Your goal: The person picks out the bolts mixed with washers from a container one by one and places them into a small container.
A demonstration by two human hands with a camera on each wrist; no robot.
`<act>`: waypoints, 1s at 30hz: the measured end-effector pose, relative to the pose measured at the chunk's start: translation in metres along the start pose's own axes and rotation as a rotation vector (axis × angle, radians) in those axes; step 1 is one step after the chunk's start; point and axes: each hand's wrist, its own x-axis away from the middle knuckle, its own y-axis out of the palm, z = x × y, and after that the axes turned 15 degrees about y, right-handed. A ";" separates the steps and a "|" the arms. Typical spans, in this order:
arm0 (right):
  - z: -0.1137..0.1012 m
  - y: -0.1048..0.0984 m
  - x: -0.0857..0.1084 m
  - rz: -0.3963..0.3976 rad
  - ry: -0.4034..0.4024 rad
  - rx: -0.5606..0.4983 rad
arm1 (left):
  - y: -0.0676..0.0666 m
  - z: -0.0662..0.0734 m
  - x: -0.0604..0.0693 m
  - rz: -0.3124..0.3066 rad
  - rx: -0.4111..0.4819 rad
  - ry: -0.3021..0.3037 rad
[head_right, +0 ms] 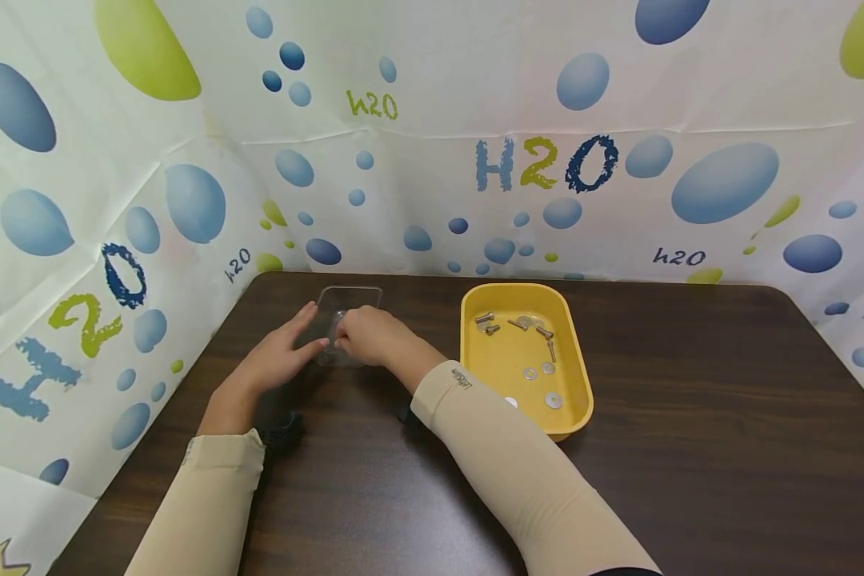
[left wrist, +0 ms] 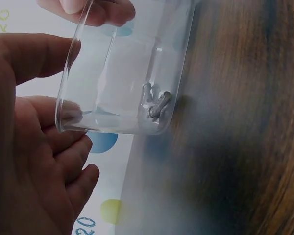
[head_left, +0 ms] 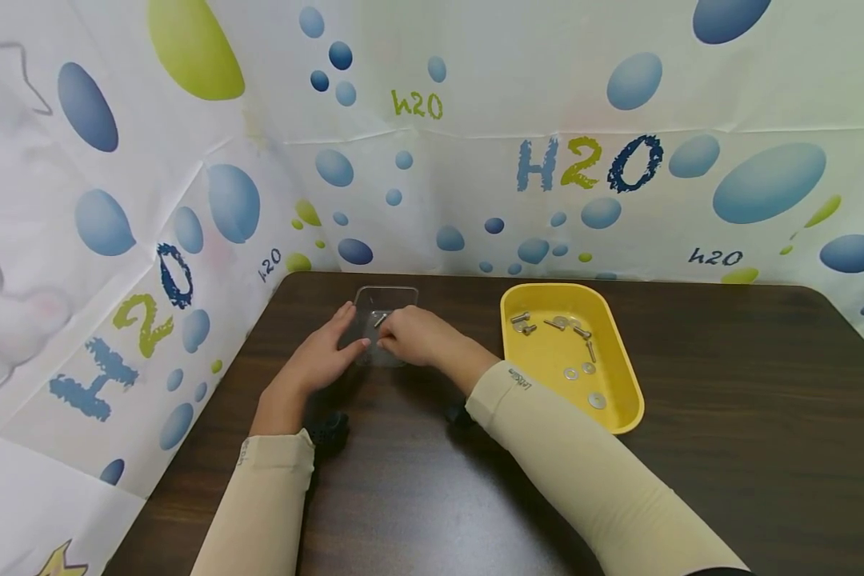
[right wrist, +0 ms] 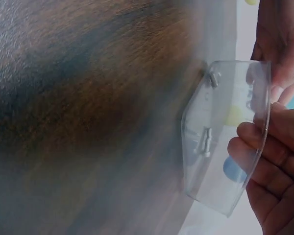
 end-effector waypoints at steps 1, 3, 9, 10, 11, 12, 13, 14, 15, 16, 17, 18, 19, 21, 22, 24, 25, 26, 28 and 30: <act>0.001 -0.001 0.001 0.003 -0.001 -0.010 | 0.000 0.000 0.000 0.003 -0.006 -0.001; 0.003 -0.004 0.003 0.009 -0.003 -0.028 | 0.000 0.001 -0.002 0.017 -0.018 0.002; 0.010 -0.017 0.010 0.020 0.022 -0.071 | 0.000 0.009 -0.005 0.065 -0.034 0.025; 0.011 -0.020 0.011 0.023 0.028 -0.076 | 0.000 0.011 -0.005 0.071 -0.034 0.028; 0.013 -0.022 0.013 0.025 0.036 -0.084 | 0.000 0.014 -0.006 0.075 -0.033 0.033; 0.014 -0.024 0.014 0.031 0.044 -0.088 | 0.000 0.017 -0.006 0.080 -0.033 0.039; 0.015 -0.027 0.016 0.037 0.050 -0.091 | 0.000 0.020 -0.007 0.084 -0.036 0.045; 0.017 -0.029 0.017 0.046 0.057 -0.094 | 0.001 0.023 -0.007 0.088 -0.039 0.050; 0.018 -0.032 0.019 0.054 0.064 -0.101 | 0.002 0.027 -0.008 0.094 -0.044 0.058; 0.020 -0.034 0.020 0.063 0.066 -0.104 | 0.002 0.030 -0.009 0.099 -0.049 0.069; 0.022 -0.037 0.022 0.072 0.072 -0.112 | 0.004 0.034 -0.010 0.103 -0.053 0.079; 0.024 -0.039 0.024 0.082 0.077 -0.117 | 0.005 0.038 -0.011 0.107 -0.055 0.088; 0.026 -0.042 0.026 0.091 0.082 -0.124 | 0.007 0.041 -0.012 0.109 -0.057 0.099; 0.031 -0.046 0.030 0.110 0.090 -0.135 | 0.010 0.048 -0.014 0.109 -0.056 0.121; 0.034 -0.048 0.032 0.119 0.099 -0.143 | 0.012 0.051 -0.015 0.107 -0.053 0.129; 0.042 -0.052 0.036 0.140 0.112 -0.154 | 0.015 0.057 -0.016 0.102 -0.050 0.138; 0.046 -0.054 0.038 0.151 0.113 -0.158 | 0.017 0.059 -0.017 0.099 -0.052 0.142; 0.050 -0.056 0.040 0.160 0.115 -0.165 | 0.018 0.062 -0.018 0.097 -0.052 0.147; 0.059 -0.060 0.045 0.171 0.124 -0.190 | 0.021 0.067 -0.019 0.092 -0.054 0.160; 0.068 -0.065 0.050 0.180 0.131 -0.213 | 0.024 0.072 -0.020 0.092 -0.057 0.186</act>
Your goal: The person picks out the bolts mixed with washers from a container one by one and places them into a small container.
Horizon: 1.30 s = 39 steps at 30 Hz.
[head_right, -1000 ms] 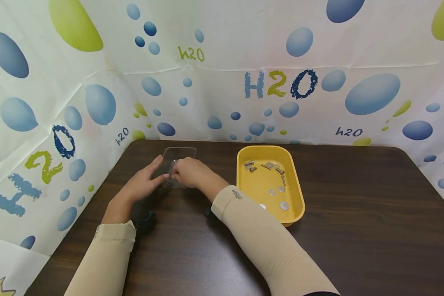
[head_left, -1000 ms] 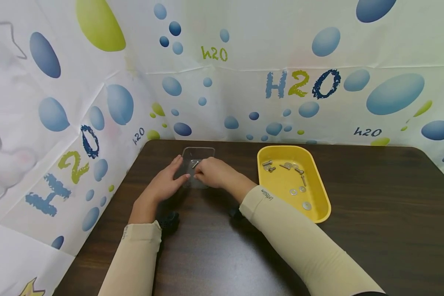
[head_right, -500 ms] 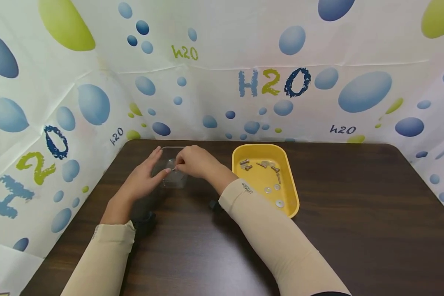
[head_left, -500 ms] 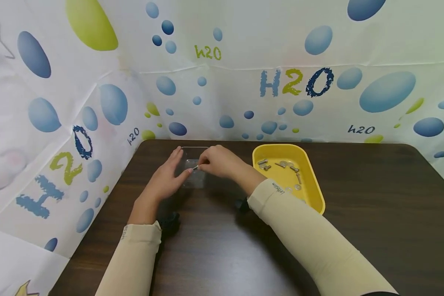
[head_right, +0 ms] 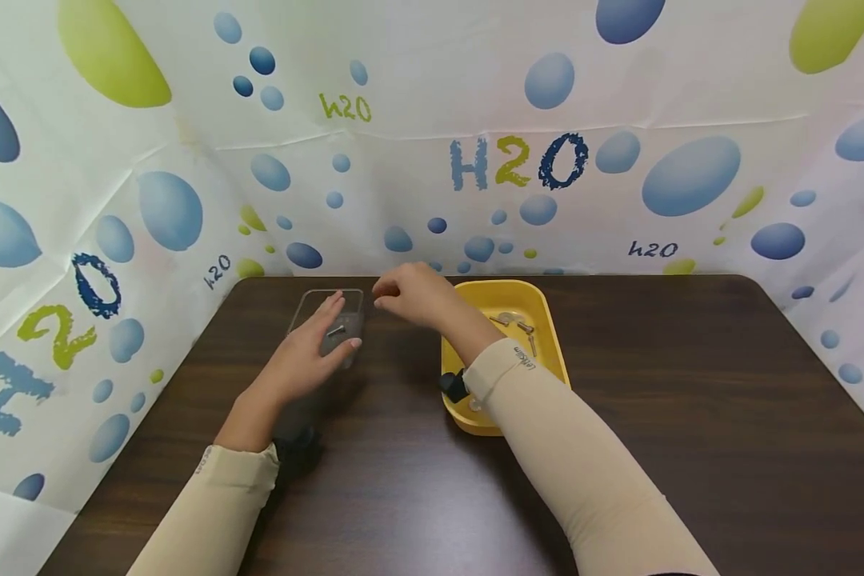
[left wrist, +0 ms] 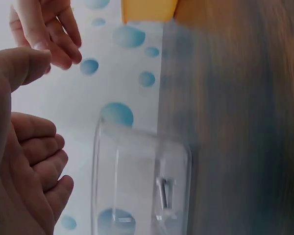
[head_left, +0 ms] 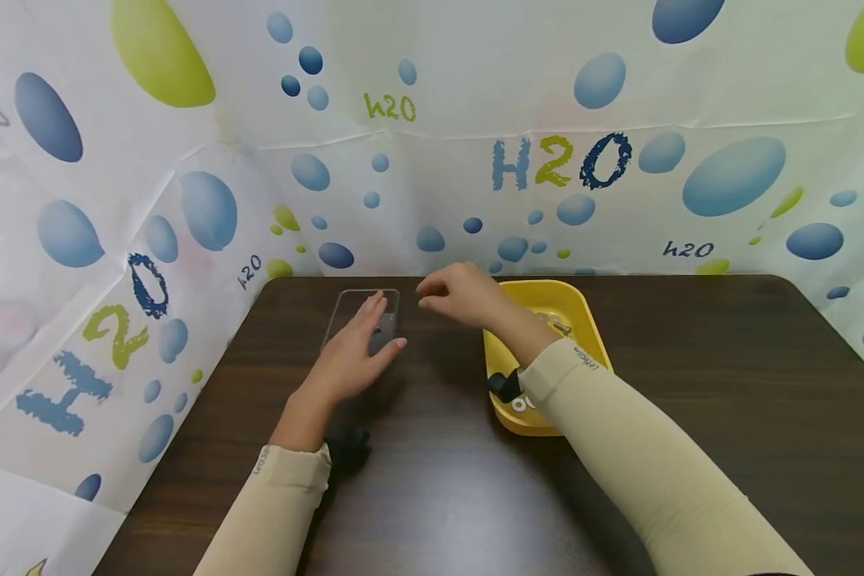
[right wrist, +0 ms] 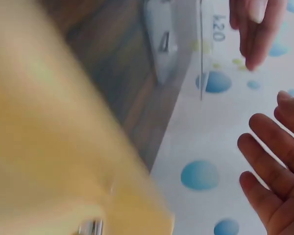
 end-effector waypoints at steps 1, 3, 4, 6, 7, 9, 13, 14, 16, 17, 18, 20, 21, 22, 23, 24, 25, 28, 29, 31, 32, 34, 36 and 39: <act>0.004 -0.003 0.001 -0.002 0.011 -0.015 | 0.001 0.003 -0.001 0.001 0.001 0.012; 0.011 -0.010 0.003 -0.001 0.030 -0.030 | 0.004 0.009 -0.002 0.001 0.002 0.038; 0.015 -0.013 0.004 0.001 0.040 -0.033 | 0.006 0.013 -0.002 0.000 0.001 0.049; 0.024 -0.018 0.006 0.008 0.062 -0.035 | 0.009 0.022 -0.004 -0.007 0.000 0.064; 0.029 -0.020 0.007 0.014 0.073 -0.031 | 0.011 0.026 -0.005 -0.017 -0.001 0.070; 0.039 -0.023 0.008 0.025 0.095 -0.023 | 0.015 0.036 -0.006 -0.030 -0.004 0.086; 0.057 -0.026 0.010 0.003 0.165 -0.029 | 0.025 0.053 -0.007 -0.050 -0.007 0.130; 0.060 -0.026 0.010 -0.008 0.185 -0.034 | 0.027 0.057 -0.008 -0.058 -0.007 0.137; 0.067 -0.026 0.010 -0.026 0.216 -0.035 | 0.033 0.064 -0.008 -0.077 -0.013 0.150; 0.069 -0.026 0.011 -0.032 0.227 -0.034 | 0.035 0.067 -0.008 -0.089 -0.016 0.154; 0.072 -0.026 0.011 -0.036 0.235 -0.029 | 0.038 0.071 -0.009 -0.099 -0.020 0.158; 0.076 -0.026 0.010 -0.043 0.251 -0.023 | 0.043 0.077 -0.009 -0.115 -0.025 0.176; 0.079 -0.025 0.010 -0.048 0.254 -0.014 | 0.045 0.080 -0.009 -0.123 -0.028 0.186; 0.080 -0.025 0.010 -0.054 0.264 -0.008 | 0.047 0.083 -0.010 -0.128 -0.028 0.200; 0.082 -0.025 0.010 -0.066 0.281 -0.005 | 0.049 0.086 -0.010 -0.135 -0.029 0.213; 0.084 -0.024 0.010 -0.079 0.299 -0.006 | 0.051 0.089 -0.010 -0.143 -0.031 0.226; 0.085 -0.023 0.010 -0.093 0.314 -0.006 | 0.053 0.091 -0.011 -0.151 -0.032 0.237; 0.089 -0.021 0.010 -0.120 0.349 0.013 | 0.059 0.097 -0.011 -0.178 -0.037 0.260; 0.091 -0.020 0.010 -0.125 0.364 0.016 | 0.060 0.099 -0.012 -0.188 -0.041 0.262; 0.093 -0.018 0.010 -0.131 0.371 0.033 | 0.063 0.102 -0.012 -0.208 -0.038 0.264; 0.094 -0.017 0.011 -0.136 0.373 0.047 | 0.064 0.103 -0.011 -0.217 -0.037 0.261; 0.096 -0.016 0.011 -0.150 0.381 0.076 | 0.065 0.104 -0.011 -0.229 -0.034 0.254; 0.097 -0.014 0.010 -0.173 0.388 0.096 | 0.066 0.106 -0.011 -0.233 -0.029 0.244; 0.100 -0.012 0.010 -0.204 0.387 0.129 | 0.067 0.106 -0.011 -0.222 -0.036 0.243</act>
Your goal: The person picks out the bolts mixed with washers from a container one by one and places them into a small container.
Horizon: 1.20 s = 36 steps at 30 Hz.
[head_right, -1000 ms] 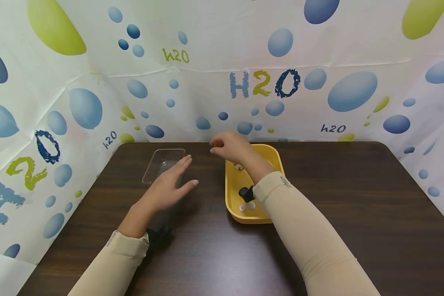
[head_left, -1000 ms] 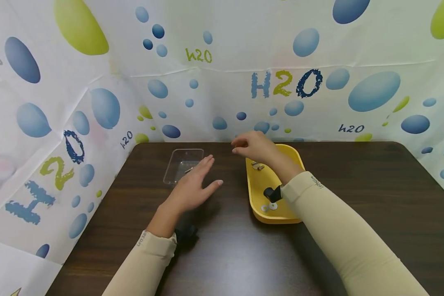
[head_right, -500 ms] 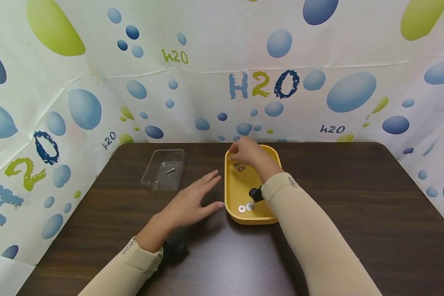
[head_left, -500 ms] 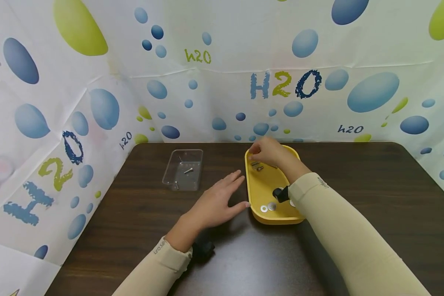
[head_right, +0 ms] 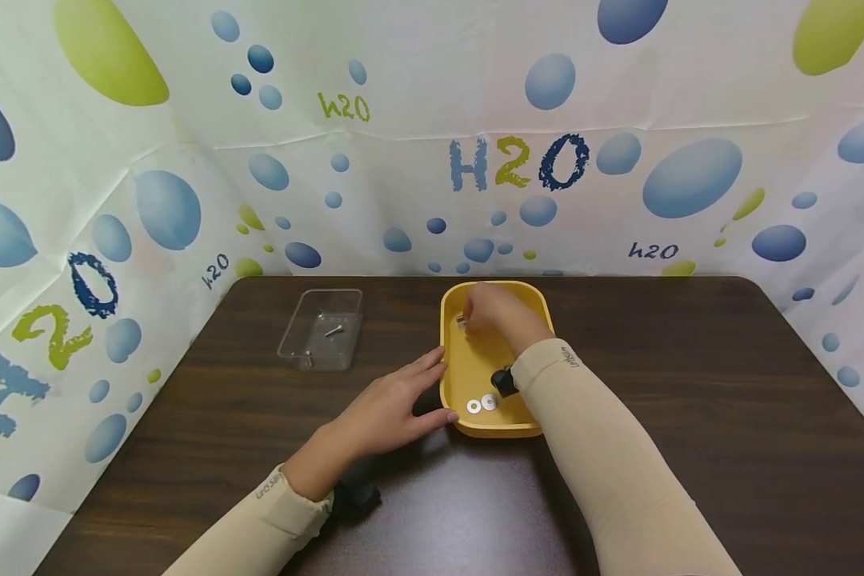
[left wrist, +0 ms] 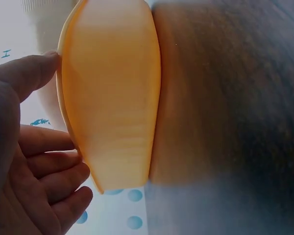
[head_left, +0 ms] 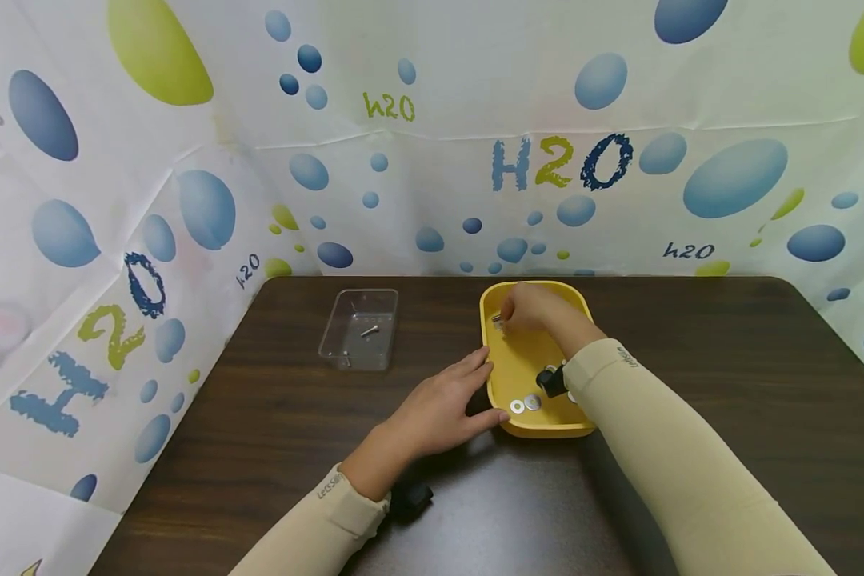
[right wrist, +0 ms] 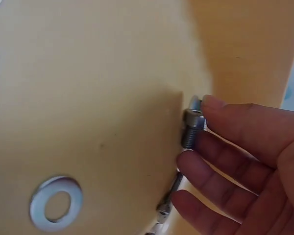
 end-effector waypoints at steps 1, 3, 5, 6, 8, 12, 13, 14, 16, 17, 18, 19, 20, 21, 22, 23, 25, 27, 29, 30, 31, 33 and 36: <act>0.001 0.001 -0.001 -0.006 0.003 0.006 | 0.000 0.000 0.000 0.002 -0.004 0.000; 0.002 0.002 -0.002 -0.016 0.005 0.015 | 0.001 0.000 0.000 0.005 -0.014 0.001; 0.003 0.004 -0.005 -0.009 -0.003 0.028 | 0.002 -0.001 -0.001 0.005 -0.022 0.003; 0.003 0.004 -0.006 -0.005 -0.007 0.030 | 0.002 -0.001 -0.001 0.004 -0.025 0.002; 0.004 0.006 -0.008 0.004 -0.019 0.034 | 0.002 -0.001 -0.001 0.007 -0.025 0.003; 0.006 0.007 -0.011 0.019 -0.042 0.037 | 0.001 0.000 0.000 0.009 -0.018 0.002; 0.006 0.007 -0.011 0.019 -0.042 0.034 | 0.001 0.000 0.000 0.010 -0.016 0.001; 0.006 0.007 -0.011 0.016 -0.036 0.024 | 0.001 0.000 0.000 0.010 -0.016 0.001; 0.007 0.008 -0.011 0.011 -0.026 0.010 | 0.001 0.000 0.000 0.010 -0.014 -0.001; 0.007 0.008 -0.011 0.006 -0.022 0.003 | 0.001 0.000 0.000 0.010 -0.013 -0.001; 0.007 0.008 -0.011 0.002 -0.018 -0.002 | 0.001 0.001 0.000 0.009 -0.010 -0.002; 0.007 0.009 -0.011 -0.003 -0.018 -0.008 | 0.001 0.001 0.000 0.009 -0.007 -0.002; 0.007 0.009 -0.011 -0.008 -0.020 -0.014 | 0.001 0.001 0.000 0.009 -0.004 -0.003; 0.007 0.009 -0.010 -0.011 -0.023 -0.018 | 0.001 0.001 0.000 0.010 -0.002 -0.003; 0.008 0.009 -0.010 -0.014 -0.030 -0.020 | 0.001 0.001 0.000 0.010 0.000 -0.004; 0.008 0.009 -0.010 -0.018 -0.035 -0.025 | 0.001 0.001 0.000 0.012 0.001 -0.004; 0.009 0.009 -0.009 -0.024 -0.048 -0.041 | 0.001 0.000 0.000 0.014 0.003 -0.004; 0.010 0.009 -0.010 -0.030 -0.066 -0.060 | 0.001 0.000 0.000 0.015 0.002 -0.003; 0.011 0.009 -0.010 -0.039 -0.077 -0.091 | 0.001 -0.001 -0.001 0.016 0.001 0.001; 0.012 0.010 -0.011 -0.044 -0.084 -0.107 | 0.001 -0.001 -0.001 0.016 0.001 0.002; 0.013 0.010 -0.011 -0.047 -0.087 -0.122 | 0.001 -0.001 -0.001 0.017 0.001 0.004; 0.014 0.011 -0.012 -0.053 -0.085 -0.150 | 0.002 -0.001 0.000 0.018 0.002 0.006; 0.014 0.012 -0.012 -0.043 -0.070 -0.168 | 0.002 0.000 0.000 0.020 0.005 0.004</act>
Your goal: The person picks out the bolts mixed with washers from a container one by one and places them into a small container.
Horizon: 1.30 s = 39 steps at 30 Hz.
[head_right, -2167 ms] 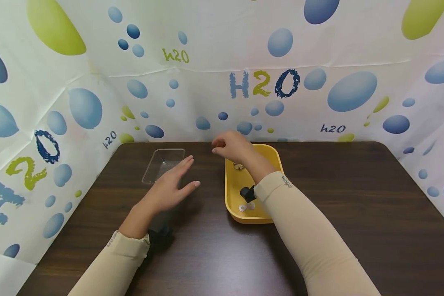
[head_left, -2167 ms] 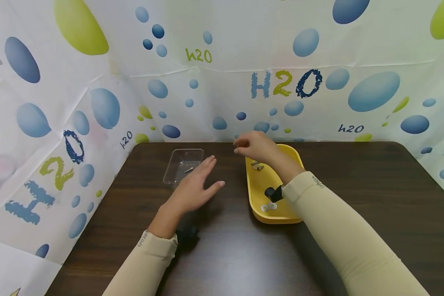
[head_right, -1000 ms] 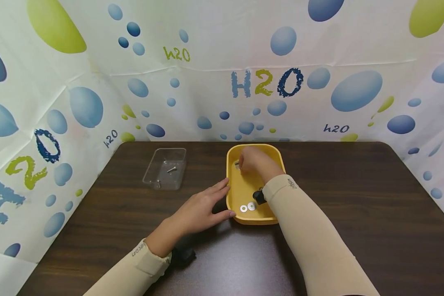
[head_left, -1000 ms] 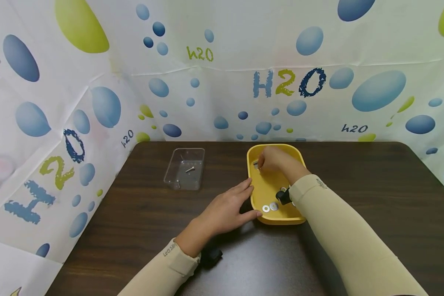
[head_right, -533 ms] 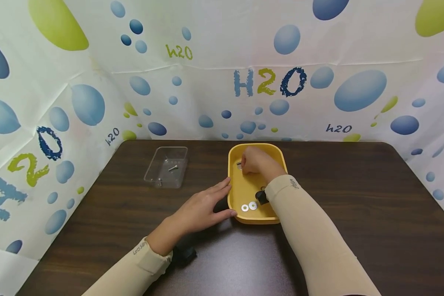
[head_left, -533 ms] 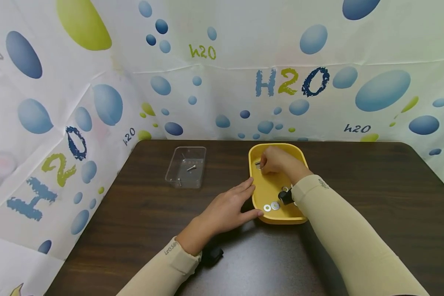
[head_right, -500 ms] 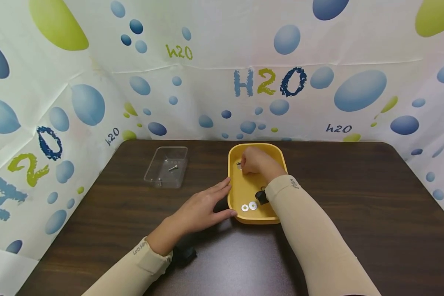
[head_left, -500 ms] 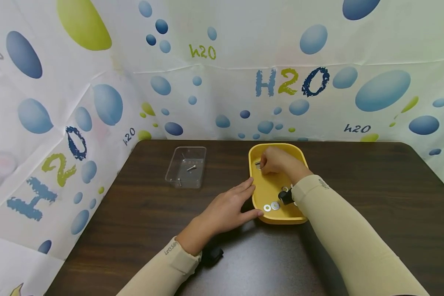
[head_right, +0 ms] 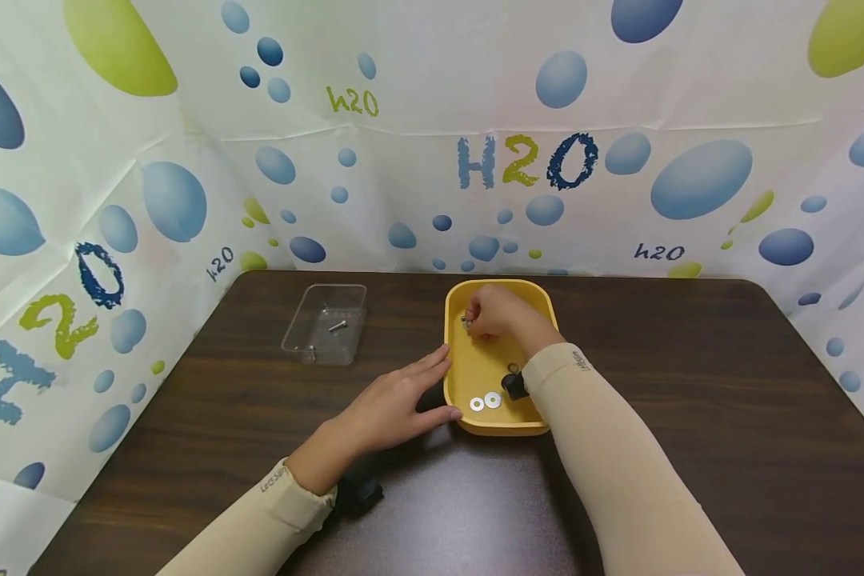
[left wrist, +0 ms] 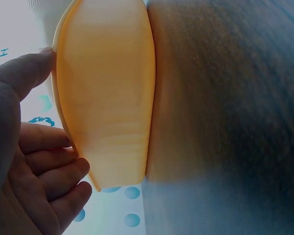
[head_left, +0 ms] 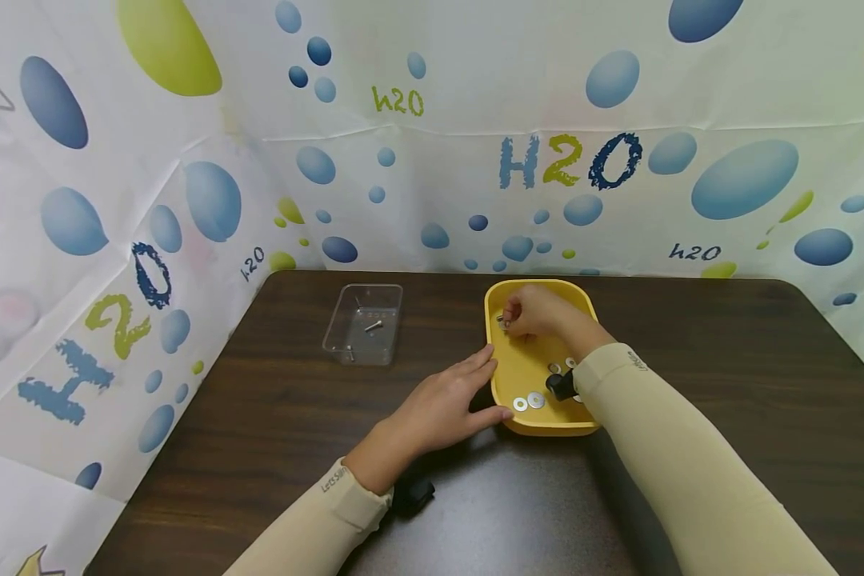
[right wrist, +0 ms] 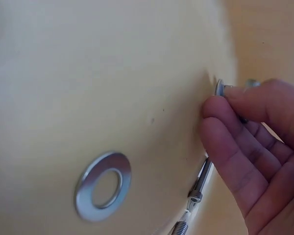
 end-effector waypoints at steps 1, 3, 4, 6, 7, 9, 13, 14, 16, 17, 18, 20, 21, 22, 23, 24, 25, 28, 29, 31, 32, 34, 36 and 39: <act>0.000 0.000 0.000 0.010 0.009 -0.003 | 0.000 0.000 0.000 0.001 0.000 0.000; 0.000 0.000 0.000 0.031 0.018 0.003 | 0.000 0.000 0.000 0.002 0.003 -0.002; 0.000 -0.001 0.000 0.041 0.020 0.010 | 0.000 0.000 0.000 0.002 0.003 -0.002; 0.000 -0.001 0.001 0.058 0.019 0.019 | 0.000 0.000 0.000 0.001 0.001 -0.002; 0.001 -0.001 0.001 0.064 0.018 0.022 | 0.000 0.000 0.000 0.000 -0.001 -0.002; 0.001 -0.001 0.001 0.071 0.014 0.022 | 0.001 0.000 0.000 -0.002 -0.003 -0.003; 0.001 0.000 0.001 0.073 0.014 -0.001 | 0.001 -0.001 0.000 -0.004 -0.002 -0.006; 0.001 -0.001 0.001 0.074 0.014 -0.003 | 0.001 -0.001 0.000 -0.003 0.000 -0.005; 0.002 -0.001 0.002 0.073 0.011 -0.004 | 0.001 -0.001 0.000 -0.006 -0.002 -0.005; 0.002 -0.001 0.002 0.072 0.007 0.002 | 0.001 -0.001 0.000 -0.006 -0.003 -0.005; 0.002 -0.001 0.002 0.069 0.005 0.004 | 0.001 -0.001 0.000 -0.007 -0.005 -0.005; 0.003 -0.002 0.002 0.058 -0.002 0.004 | 0.001 0.000 0.000 -0.008 -0.008 -0.003; 0.003 -0.002 0.001 0.053 -0.005 0.002 | 0.001 0.000 0.000 -0.009 -0.010 -0.004; 0.003 -0.002 0.001 0.047 -0.006 -0.005 | 0.001 0.000 0.000 -0.009 -0.010 -0.004; 0.003 -0.003 0.001 0.045 -0.006 -0.009 | 0.001 0.000 0.000 -0.008 -0.011 -0.004; 0.003 -0.003 0.001 0.044 -0.007 -0.016 | 0.001 0.000 0.000 -0.008 -0.012 -0.004; 0.003 -0.003 0.001 0.045 -0.006 -0.021 | 0.001 0.000 0.000 -0.009 -0.013 -0.003; 0.002 -0.004 0.002 0.048 -0.001 -0.042 | 0.000 0.000 0.000 -0.010 -0.013 -0.004; 0.002 -0.005 0.003 0.048 -0.002 -0.049 | 0.000 0.000 0.000 -0.010 -0.013 -0.004; 0.002 -0.006 0.003 0.044 -0.001 -0.066 | 0.001 0.000 0.000 -0.009 -0.011 -0.002; 0.002 -0.006 0.004 0.041 0.000 -0.077 | 0.001 0.000 0.000 -0.008 -0.010 -0.002; 0.001 -0.006 0.005 0.037 0.003 -0.096 | 0.001 0.000 0.001 -0.007 -0.010 -0.002; 0.001 -0.007 0.006 0.031 0.012 -0.118 | 0.001 0.000 0.001 -0.008 -0.009 -0.002; 0.001 -0.007 0.007 0.022 0.030 -0.140 | 0.001 0.000 0.001 -0.012 -0.007 -0.005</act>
